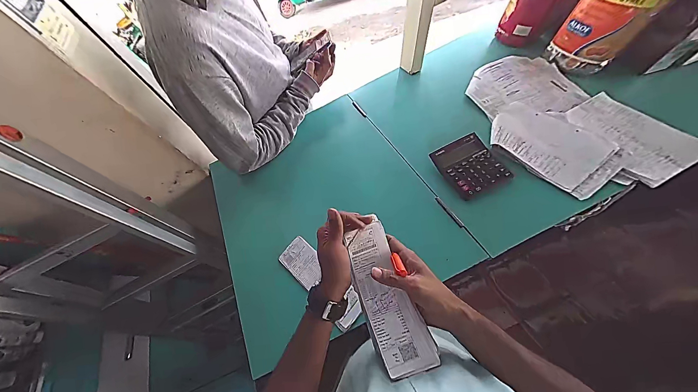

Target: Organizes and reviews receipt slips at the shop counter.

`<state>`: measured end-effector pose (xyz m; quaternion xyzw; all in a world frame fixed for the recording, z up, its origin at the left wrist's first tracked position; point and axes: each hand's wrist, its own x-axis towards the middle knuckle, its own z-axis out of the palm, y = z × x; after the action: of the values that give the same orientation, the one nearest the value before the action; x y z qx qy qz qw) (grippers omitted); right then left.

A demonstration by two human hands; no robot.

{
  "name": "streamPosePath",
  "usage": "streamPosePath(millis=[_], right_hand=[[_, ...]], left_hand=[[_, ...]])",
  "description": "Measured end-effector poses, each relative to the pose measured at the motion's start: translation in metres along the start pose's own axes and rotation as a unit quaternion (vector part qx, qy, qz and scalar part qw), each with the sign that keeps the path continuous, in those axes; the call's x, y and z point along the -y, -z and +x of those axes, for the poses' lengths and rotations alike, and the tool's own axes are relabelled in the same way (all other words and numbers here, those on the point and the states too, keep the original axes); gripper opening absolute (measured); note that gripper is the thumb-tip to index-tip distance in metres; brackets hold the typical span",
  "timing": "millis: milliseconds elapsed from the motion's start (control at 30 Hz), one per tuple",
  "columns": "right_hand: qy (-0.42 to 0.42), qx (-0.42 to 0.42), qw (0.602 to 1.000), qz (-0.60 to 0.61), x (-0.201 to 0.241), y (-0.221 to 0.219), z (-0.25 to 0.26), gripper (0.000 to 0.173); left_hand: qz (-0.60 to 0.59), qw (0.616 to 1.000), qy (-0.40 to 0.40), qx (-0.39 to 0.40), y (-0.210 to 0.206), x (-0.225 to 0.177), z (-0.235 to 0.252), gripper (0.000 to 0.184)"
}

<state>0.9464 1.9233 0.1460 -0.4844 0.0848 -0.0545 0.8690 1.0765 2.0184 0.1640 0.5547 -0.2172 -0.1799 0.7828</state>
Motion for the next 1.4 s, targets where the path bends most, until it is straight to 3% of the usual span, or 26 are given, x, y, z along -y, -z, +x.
streamPosePath(millis=[133, 300, 400, 467, 533, 633, 800, 867, 967, 1000, 1067, 1133, 1233, 1333, 1400], right_hand=[[0.046, -0.008, 0.998, -0.052, 0.004, -0.002, 0.003, 0.055], [0.077, -0.035, 0.996, -0.025, 0.008, -0.003, 0.003, 0.050], [0.100, -0.095, 0.991, -0.005, 0.014, 0.001, 0.008, 0.046], [0.108, -0.111, 0.988, -0.018, 0.013, 0.006, 0.016, 0.045], [0.112, -0.098, 0.988, -0.045, 0.011, 0.011, 0.028, 0.049], [0.090, -0.084, 0.982, -0.145, 0.008, 0.020, 0.040, 0.048], [0.088, -0.207, 0.868, -0.443, 0.031, 0.073, 0.040, 0.050], [-0.004, -0.230, 0.816, -0.531, 0.054, 0.082, 0.037, 0.049], [-0.233, -0.202, 0.691, -0.654, 0.084, 0.078, 0.044, 0.064], [-0.270, -0.196, 0.663, -0.670, 0.085, 0.080, 0.048, 0.064], [-0.270, -0.202, 0.649, -0.682, 0.080, 0.093, 0.051, 0.062], [-0.209, -0.202, 0.686, -0.667, 0.078, 0.100, 0.048, 0.053], [-0.059, -0.166, 0.817, -0.549, 0.055, 0.078, 0.032, 0.035], [-0.017, -0.022, 0.970, -0.240, 0.017, 0.037, 0.021, 0.034], [-0.016, 0.053, 0.997, -0.056, -0.004, 0.018, 0.019, 0.028]], left_hand=[[0.193, 0.979, -0.012, -0.068, -0.009, -0.004, 0.006, 0.055], [0.074, 0.983, 0.009, -0.166, -0.003, -0.001, 0.000, 0.074], [0.073, 0.993, 0.072, -0.066, 0.004, 0.004, -0.033, 0.062], [0.038, 0.985, 0.165, 0.019, -0.001, 0.006, -0.066, 0.055], [-0.002, 0.973, 0.230, 0.024, -0.010, 0.010, -0.081, 0.051], [-0.044, 0.965, 0.256, -0.025, -0.007, 0.019, -0.081, 0.039], [-0.103, 0.949, 0.278, -0.105, 0.012, 0.010, -0.072, 0.029], [-0.115, 0.947, 0.275, -0.124, 0.018, 0.008, -0.071, 0.026], [-0.123, 0.947, 0.269, -0.126, 0.021, 0.007, -0.066, 0.026], [-0.125, 0.947, 0.269, -0.124, 0.021, 0.007, -0.064, 0.025], [-0.137, 0.944, 0.276, -0.121, 0.019, 0.004, -0.060, 0.025], [-0.197, 0.930, 0.287, -0.121, 0.021, 0.002, -0.058, 0.025], [-0.375, 0.880, 0.291, -0.028, 0.034, 0.014, -0.064, 0.028], [-0.454, 0.846, 0.247, 0.128, 0.034, 0.027, -0.063, 0.035], [-0.414, 0.870, 0.235, 0.125, 0.035, 0.025, -0.068, 0.036]])
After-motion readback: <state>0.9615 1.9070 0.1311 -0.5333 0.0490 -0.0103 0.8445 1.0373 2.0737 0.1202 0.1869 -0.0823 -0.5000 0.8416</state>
